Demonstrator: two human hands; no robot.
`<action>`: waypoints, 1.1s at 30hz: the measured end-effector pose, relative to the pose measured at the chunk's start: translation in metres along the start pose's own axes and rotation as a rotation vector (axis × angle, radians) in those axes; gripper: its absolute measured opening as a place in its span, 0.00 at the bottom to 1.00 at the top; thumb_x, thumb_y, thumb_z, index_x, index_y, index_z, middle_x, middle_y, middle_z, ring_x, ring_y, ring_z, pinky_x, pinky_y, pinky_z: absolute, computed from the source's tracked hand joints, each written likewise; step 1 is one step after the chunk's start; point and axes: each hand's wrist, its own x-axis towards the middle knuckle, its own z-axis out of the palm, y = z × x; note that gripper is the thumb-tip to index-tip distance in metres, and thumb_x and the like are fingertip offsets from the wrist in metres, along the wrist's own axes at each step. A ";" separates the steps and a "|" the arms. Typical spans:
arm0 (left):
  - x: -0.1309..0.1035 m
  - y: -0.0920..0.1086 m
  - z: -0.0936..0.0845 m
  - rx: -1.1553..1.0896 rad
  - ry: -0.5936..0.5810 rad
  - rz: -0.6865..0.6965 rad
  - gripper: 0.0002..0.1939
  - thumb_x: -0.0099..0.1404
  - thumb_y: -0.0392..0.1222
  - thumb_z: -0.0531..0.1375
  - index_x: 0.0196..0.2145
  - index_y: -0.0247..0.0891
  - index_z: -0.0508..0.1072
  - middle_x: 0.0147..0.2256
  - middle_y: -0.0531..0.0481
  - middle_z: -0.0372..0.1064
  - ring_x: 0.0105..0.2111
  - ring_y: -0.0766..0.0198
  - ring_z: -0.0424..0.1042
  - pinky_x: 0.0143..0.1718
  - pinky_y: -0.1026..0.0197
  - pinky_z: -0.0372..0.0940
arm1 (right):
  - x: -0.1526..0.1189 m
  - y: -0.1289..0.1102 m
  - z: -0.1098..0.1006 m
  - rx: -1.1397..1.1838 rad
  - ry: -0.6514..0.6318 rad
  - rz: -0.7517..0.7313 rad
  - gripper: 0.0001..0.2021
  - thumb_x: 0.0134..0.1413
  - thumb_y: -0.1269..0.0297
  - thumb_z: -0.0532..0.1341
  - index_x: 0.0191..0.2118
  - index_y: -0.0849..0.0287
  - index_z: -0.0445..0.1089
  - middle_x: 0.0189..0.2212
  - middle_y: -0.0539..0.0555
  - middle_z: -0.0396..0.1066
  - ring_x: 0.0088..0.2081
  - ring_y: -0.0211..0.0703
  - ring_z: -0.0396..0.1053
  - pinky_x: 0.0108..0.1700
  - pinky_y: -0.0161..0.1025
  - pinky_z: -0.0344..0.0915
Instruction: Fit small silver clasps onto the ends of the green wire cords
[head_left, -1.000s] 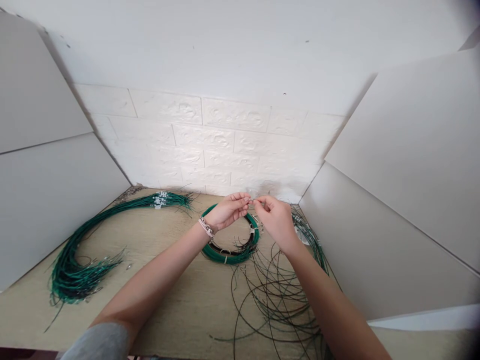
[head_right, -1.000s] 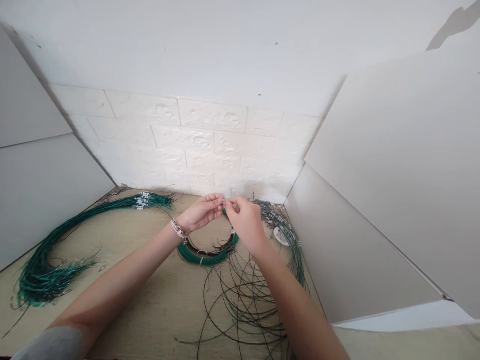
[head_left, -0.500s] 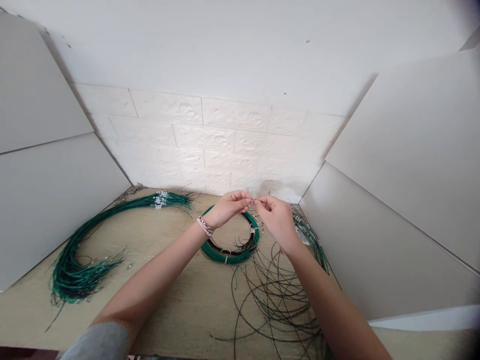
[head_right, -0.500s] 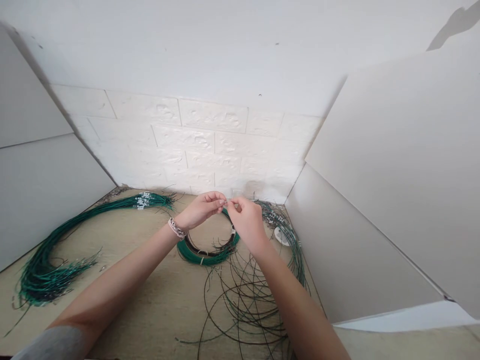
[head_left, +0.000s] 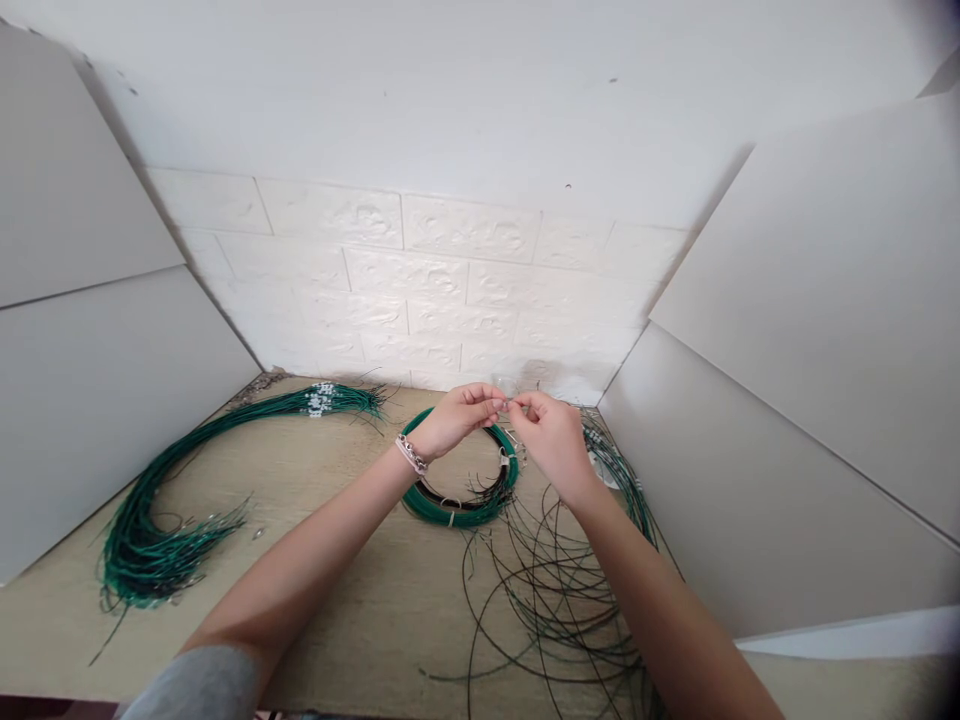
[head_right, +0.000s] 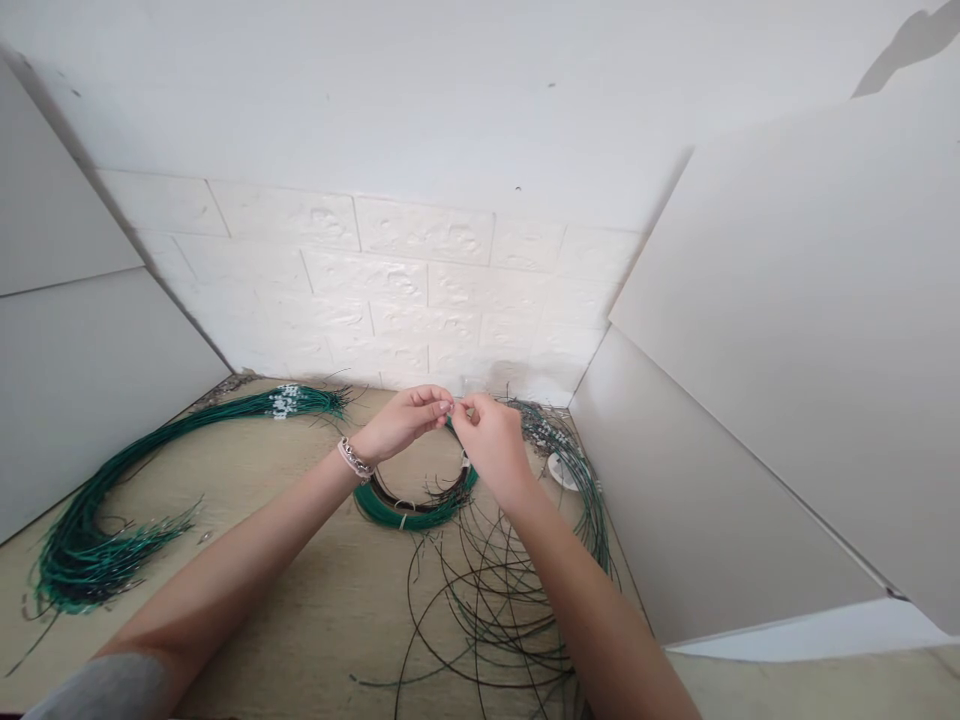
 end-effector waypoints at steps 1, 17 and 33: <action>0.000 0.000 0.000 -0.003 -0.001 -0.002 0.12 0.50 0.42 0.63 0.28 0.30 0.69 0.24 0.54 0.62 0.24 0.74 0.58 0.27 0.67 0.52 | 0.000 0.000 0.000 -0.001 -0.002 -0.006 0.10 0.46 0.61 0.54 0.24 0.60 0.69 0.13 0.46 0.59 0.17 0.33 0.53 0.24 0.32 0.51; 0.001 -0.002 -0.001 0.058 -0.026 0.010 0.13 0.51 0.44 0.62 0.27 0.30 0.68 0.23 0.54 0.61 0.23 0.74 0.57 0.27 0.68 0.51 | 0.000 0.002 -0.001 -0.033 -0.032 -0.063 0.10 0.46 0.63 0.54 0.24 0.60 0.69 0.15 0.48 0.62 0.18 0.33 0.55 0.25 0.32 0.51; -0.003 0.007 0.005 0.271 0.092 0.107 0.11 0.51 0.43 0.61 0.30 0.32 0.70 0.26 0.52 0.66 0.27 0.70 0.63 0.32 0.65 0.57 | -0.001 0.000 -0.007 -0.018 -0.094 -0.071 0.13 0.51 0.61 0.51 0.28 0.60 0.70 0.18 0.49 0.66 0.20 0.35 0.58 0.26 0.33 0.52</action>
